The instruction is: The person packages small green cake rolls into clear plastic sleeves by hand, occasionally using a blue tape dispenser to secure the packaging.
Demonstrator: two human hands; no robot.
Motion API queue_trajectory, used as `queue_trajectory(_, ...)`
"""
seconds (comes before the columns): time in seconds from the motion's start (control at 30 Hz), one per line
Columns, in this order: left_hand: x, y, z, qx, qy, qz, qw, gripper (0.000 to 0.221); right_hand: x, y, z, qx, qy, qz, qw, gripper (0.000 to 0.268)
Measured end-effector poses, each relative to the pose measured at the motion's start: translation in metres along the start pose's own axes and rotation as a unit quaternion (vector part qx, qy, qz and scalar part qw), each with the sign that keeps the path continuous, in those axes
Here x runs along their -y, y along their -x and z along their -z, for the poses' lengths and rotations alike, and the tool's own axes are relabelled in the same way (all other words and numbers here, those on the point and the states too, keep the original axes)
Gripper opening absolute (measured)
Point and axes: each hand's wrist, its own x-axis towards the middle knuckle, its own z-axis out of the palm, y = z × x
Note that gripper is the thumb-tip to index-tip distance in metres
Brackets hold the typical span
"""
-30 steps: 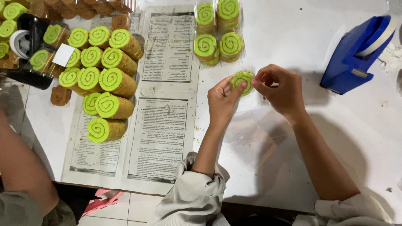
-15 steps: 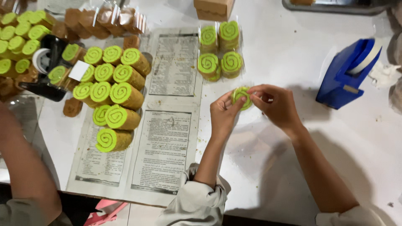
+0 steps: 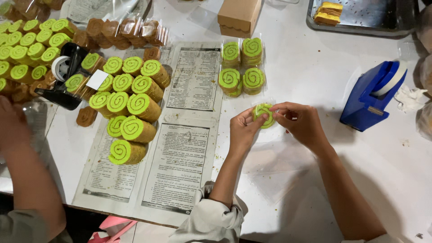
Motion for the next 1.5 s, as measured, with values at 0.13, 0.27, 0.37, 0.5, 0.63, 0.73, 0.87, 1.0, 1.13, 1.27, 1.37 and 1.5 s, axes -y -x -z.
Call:
queue_trajectory(0.13,-0.001,0.001,-0.002,-0.001,0.003,0.0,1.0,0.047,0.009,0.003,0.001,-0.005,0.024,0.012,1.0,0.022)
queue_trajectory(0.27,-0.003,0.002,-0.004,-0.011,-0.01,-0.008,1.0,0.045,0.017,0.004,-0.002,-0.02,0.045,0.019,0.999,0.023)
queue_trajectory(0.37,-0.007,0.003,-0.006,-0.019,-0.024,-0.019,0.999,0.045,0.021,0.005,-0.006,-0.033,0.04,0.018,0.998,0.023)
queue_trajectory(0.5,-0.01,0.005,-0.008,-0.031,-0.037,-0.04,0.998,0.047,0.02,0.007,-0.01,-0.047,0.012,0.009,0.999,0.023)
queue_trajectory(0.63,-0.01,0.004,-0.007,-0.033,-0.035,-0.037,0.998,0.048,0.011,0.003,-0.01,-0.039,0.006,0.003,0.999,0.016)
queue_trajectory(0.73,0.0,0.005,-0.007,-0.046,-0.025,-0.043,0.998,0.043,0.0,0.006,-0.011,-0.029,-0.033,-0.009,0.999,0.019)
queue_trajectory(0.87,0.003,0.008,-0.013,-0.066,-0.015,-0.076,0.995,0.041,0.003,0.008,-0.016,-0.029,-0.162,-0.06,0.984,0.019)
queue_trajectory(1.0,0.002,0.008,-0.015,-0.074,-0.017,-0.093,0.993,0.038,0.022,0.011,-0.016,-0.039,-0.213,-0.117,0.969,0.019)
queue_trajectory(1.13,0.003,0.006,-0.014,-0.076,-0.041,-0.104,0.991,0.037,0.019,0.01,-0.018,-0.028,-0.234,-0.151,0.96,0.019)
queue_trajectory(1.27,0.006,0.005,-0.014,-0.073,-0.044,-0.118,0.989,0.037,0.019,0.007,-0.018,-0.041,-0.237,-0.159,0.958,0.02)
queue_trajectory(1.37,0.007,0.007,-0.015,-0.071,-0.048,-0.124,0.989,0.037,0.008,0.006,-0.018,-0.045,-0.235,-0.152,0.959,0.021)
queue_trajectory(1.5,0.007,0.009,-0.017,-0.069,-0.049,-0.131,0.988,0.038,0.013,0.009,-0.019,-0.05,-0.234,-0.134,0.962,0.013)
